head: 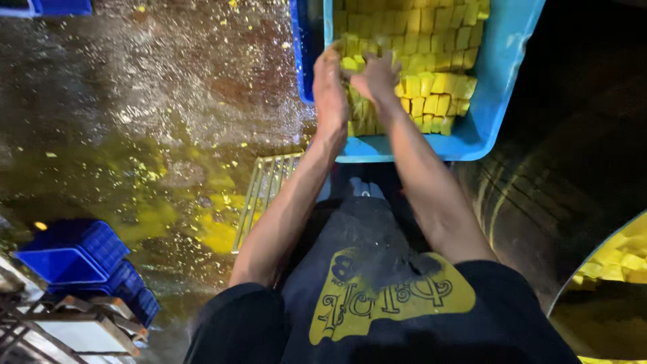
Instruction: The person carries a wooden mold frame holding a pressed block of scored tofu across the wet floor, then scoops yellow tofu cubes by hand from a large water-filled vat and packs them into a blue plastic crate, arranging the cubes as the crate fills.
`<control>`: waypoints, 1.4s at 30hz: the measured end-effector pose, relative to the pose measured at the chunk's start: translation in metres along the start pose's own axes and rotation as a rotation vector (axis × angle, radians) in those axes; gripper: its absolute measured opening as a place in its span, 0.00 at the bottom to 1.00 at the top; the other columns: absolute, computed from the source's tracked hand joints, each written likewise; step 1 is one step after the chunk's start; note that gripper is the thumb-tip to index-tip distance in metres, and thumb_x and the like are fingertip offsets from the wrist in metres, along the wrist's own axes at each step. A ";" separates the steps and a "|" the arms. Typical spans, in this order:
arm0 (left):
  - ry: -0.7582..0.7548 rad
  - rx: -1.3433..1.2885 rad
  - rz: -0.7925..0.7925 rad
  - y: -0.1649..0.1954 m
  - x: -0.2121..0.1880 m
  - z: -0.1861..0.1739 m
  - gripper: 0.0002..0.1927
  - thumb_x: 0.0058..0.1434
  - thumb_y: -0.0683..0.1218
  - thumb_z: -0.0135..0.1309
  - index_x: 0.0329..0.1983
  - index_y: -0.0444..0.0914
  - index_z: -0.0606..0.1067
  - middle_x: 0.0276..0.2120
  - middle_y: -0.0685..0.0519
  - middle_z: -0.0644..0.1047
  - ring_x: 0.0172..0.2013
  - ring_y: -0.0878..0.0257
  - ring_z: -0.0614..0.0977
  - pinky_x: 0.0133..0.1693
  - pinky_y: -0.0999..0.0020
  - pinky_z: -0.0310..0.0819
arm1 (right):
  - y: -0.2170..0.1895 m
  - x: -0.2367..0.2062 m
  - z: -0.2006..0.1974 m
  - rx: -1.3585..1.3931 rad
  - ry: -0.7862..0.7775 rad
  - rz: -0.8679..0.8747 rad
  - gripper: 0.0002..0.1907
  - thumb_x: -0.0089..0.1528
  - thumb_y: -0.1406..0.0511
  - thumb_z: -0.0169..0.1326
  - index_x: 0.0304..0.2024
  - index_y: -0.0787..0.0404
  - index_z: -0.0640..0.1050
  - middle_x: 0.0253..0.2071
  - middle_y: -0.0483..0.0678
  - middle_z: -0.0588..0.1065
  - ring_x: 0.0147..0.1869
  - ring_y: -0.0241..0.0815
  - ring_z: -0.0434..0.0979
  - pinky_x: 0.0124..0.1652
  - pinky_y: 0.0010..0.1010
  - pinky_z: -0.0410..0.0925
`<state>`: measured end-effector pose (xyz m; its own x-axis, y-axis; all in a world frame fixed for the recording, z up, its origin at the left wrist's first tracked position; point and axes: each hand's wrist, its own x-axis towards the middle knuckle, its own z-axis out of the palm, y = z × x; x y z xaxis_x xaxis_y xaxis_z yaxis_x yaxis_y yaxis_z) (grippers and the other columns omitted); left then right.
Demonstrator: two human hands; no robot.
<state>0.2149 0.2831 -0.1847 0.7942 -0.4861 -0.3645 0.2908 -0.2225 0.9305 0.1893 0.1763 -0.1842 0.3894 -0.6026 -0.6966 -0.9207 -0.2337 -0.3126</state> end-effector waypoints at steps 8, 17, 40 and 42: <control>-0.446 1.174 0.201 -0.031 0.009 0.038 0.31 0.64 0.51 0.52 0.67 0.32 0.64 0.65 0.33 0.64 0.64 0.37 0.66 0.65 0.47 0.59 | 0.120 -0.057 -0.098 0.721 -0.114 -0.244 0.40 0.69 0.53 0.63 0.73 0.65 0.60 0.72 0.56 0.63 0.70 0.44 0.67 0.59 0.36 0.72; -0.693 0.219 0.755 0.078 -0.167 0.251 0.21 0.67 0.36 0.57 0.62 0.41 0.71 0.64 0.45 0.67 0.67 0.49 0.68 0.68 0.56 0.61 | 0.323 -0.356 -0.163 1.263 0.542 -0.607 0.26 0.66 0.65 0.65 0.65 0.55 0.73 0.65 0.48 0.72 0.70 0.40 0.75 0.64 0.33 0.75; -2.124 1.341 0.255 -0.042 -0.334 0.489 0.15 0.68 0.48 0.41 0.53 0.41 0.73 0.34 0.44 0.76 0.35 0.52 0.81 0.42 0.57 0.78 | 0.652 -0.300 -0.173 0.576 0.389 0.032 0.17 0.57 0.61 0.63 0.47 0.58 0.83 0.49 0.55 0.79 0.52 0.56 0.78 0.52 0.47 0.69; -1.958 1.179 0.111 -0.029 -0.330 0.509 0.16 0.69 0.49 0.38 0.53 0.42 0.73 0.32 0.45 0.76 0.34 0.53 0.81 0.42 0.57 0.79 | 0.669 -0.288 -0.202 0.689 0.432 0.055 0.19 0.57 0.64 0.59 0.51 0.61 0.80 0.49 0.54 0.79 0.55 0.54 0.78 0.55 0.46 0.69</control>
<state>-0.3270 0.0192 -0.1091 -0.7406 -0.3197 -0.5910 -0.6181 -0.0208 0.7858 -0.5440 0.0394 -0.0622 0.1708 -0.8734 -0.4560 -0.6607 0.2418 -0.7106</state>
